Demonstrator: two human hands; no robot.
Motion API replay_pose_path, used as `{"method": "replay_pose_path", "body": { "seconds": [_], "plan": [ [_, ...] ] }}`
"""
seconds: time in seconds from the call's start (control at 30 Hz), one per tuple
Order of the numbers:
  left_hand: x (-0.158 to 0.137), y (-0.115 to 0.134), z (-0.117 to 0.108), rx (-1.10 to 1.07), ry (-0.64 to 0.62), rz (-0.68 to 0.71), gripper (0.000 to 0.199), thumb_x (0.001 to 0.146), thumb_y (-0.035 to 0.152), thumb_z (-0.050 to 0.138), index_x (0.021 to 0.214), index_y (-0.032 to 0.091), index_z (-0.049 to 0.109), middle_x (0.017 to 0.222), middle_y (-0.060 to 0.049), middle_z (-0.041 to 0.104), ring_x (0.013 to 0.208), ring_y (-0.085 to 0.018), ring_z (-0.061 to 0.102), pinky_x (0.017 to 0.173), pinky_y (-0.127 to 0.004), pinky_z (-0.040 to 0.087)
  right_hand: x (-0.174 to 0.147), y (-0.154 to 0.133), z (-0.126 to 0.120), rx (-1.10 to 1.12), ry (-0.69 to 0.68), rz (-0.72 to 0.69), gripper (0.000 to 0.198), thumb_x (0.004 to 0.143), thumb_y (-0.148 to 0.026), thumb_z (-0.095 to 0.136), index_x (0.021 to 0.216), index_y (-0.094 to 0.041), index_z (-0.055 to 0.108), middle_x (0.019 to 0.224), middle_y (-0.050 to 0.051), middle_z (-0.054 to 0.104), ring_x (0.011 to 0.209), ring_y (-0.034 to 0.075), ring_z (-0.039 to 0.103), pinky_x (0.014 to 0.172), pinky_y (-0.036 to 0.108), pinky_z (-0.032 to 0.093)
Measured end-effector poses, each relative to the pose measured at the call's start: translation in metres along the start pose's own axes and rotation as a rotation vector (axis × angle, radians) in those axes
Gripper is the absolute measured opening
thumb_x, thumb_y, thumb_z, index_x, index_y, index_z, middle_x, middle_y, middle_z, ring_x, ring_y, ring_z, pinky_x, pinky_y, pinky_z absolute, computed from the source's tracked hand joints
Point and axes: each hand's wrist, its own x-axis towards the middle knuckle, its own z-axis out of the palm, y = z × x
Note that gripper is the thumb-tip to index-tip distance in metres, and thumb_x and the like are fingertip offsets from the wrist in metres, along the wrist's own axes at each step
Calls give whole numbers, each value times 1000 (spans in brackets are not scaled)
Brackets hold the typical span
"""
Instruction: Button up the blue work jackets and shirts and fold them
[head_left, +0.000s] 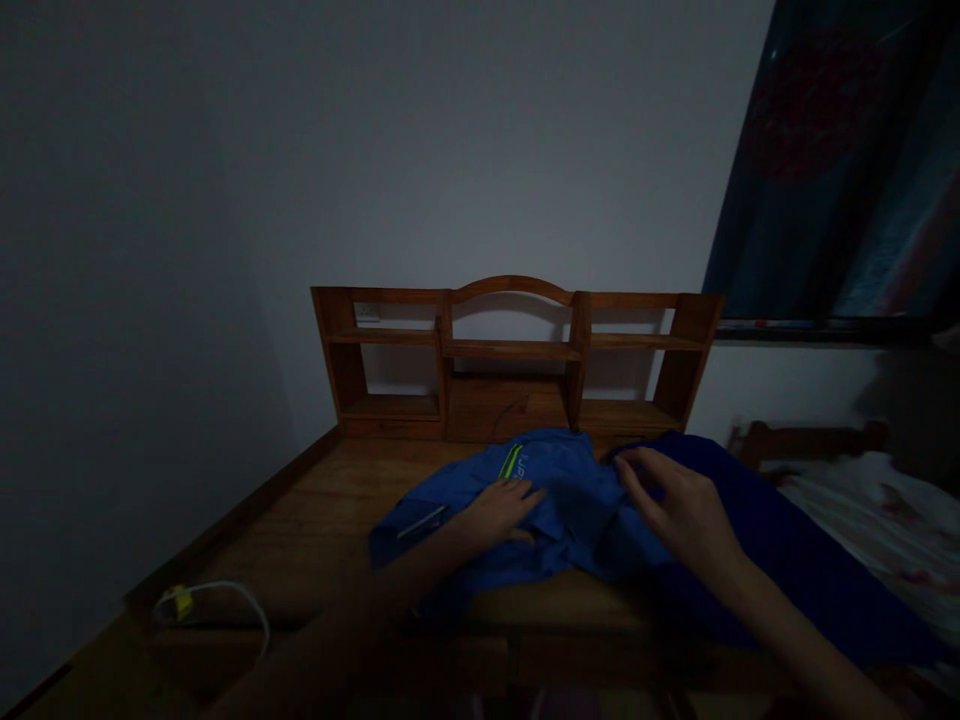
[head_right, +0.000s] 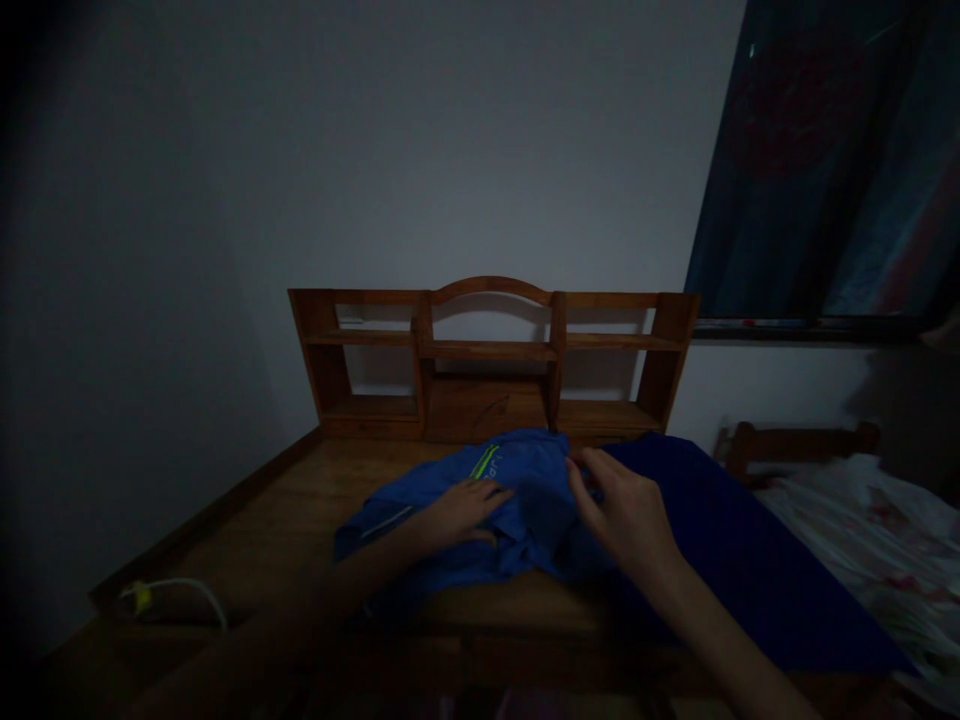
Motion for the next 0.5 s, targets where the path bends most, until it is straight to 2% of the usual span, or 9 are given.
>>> {"method": "replay_pose_path", "body": {
  "seconds": [0.03, 0.1, 0.2, 0.27, 0.33, 0.4, 0.43, 0.47, 0.5],
  "plan": [
    [4, 4, 5, 29, -2, -30, 59, 80, 39, 57, 134, 22, 37, 120, -15, 52, 113, -30, 49, 92, -43, 38, -3, 0, -5, -30, -5, 14, 25, 90, -38, 41, 92, -22, 60, 88, 5, 67, 75, 18, 63, 67, 27, 43],
    [11, 8, 12, 11, -8, -103, 45, 86, 27, 47, 130, 24, 41, 115, -14, 55, 107, -30, 53, 86, -42, 42, -11, 5, -5, -103, -99, 55, 28, 89, -42, 40, 87, -23, 61, 79, 4, 67, 69, 19, 64, 60, 27, 41],
    [19, 4, 11, -241, 77, -281, 36, 88, 22, 37, 122, 25, 48, 110, -12, 59, 101, -27, 58, 83, -39, 43, -29, 23, 16, -151, -340, 130, 36, 88, -47, 41, 75, -23, 63, 66, 5, 66, 61, 21, 64, 52, 26, 37],
    [23, -3, 3, -466, 273, -479, 33, 90, 29, 33, 117, 24, 51, 108, -13, 60, 102, -26, 58, 86, -38, 42, -40, 34, 36, -76, -455, 177, 43, 87, -50, 40, 65, -22, 63, 59, 6, 64, 60, 22, 64, 51, 26, 38],
    [25, -9, -10, -657, 555, -680, 36, 91, 36, 28, 114, 21, 51, 109, -14, 60, 107, -26, 55, 91, -38, 39, -45, 37, 53, 113, -518, 210, 48, 87, -53, 39, 60, -21, 62, 56, 5, 63, 59, 21, 64, 52, 26, 41],
    [25, -9, -24, -816, 797, -758, 39, 90, 42, 29, 114, 20, 51, 113, -13, 59, 110, -26, 52, 93, -38, 38, -42, 27, 66, 358, -502, 231, 46, 86, -56, 40, 69, -21, 65, 59, 3, 64, 59, 20, 64, 53, 27, 45],
    [23, -6, -31, -891, 867, -745, 39, 88, 43, 32, 113, 21, 52, 113, -11, 59, 110, -25, 52, 93, -37, 39, -38, 17, 72, 475, -461, 233, 43, 83, -58, 43, 78, -21, 67, 65, 3, 66, 63, 20, 65, 56, 28, 48],
    [22, -1, -36, -966, 891, -709, 38, 87, 45, 36, 111, 21, 53, 112, -9, 60, 110, -25, 52, 93, -37, 40, -33, 6, 76, 575, -402, 232, 42, 80, -59, 48, 88, -22, 67, 74, 4, 68, 71, 21, 66, 62, 30, 50],
    [19, 6, -41, -1041, 850, -653, 37, 85, 45, 38, 109, 22, 55, 111, -8, 60, 110, -24, 52, 92, -36, 40, -26, -8, 80, 660, -330, 229, 44, 77, -59, 53, 97, -22, 65, 84, 5, 69, 80, 22, 65, 69, 32, 51]
  ]
}}
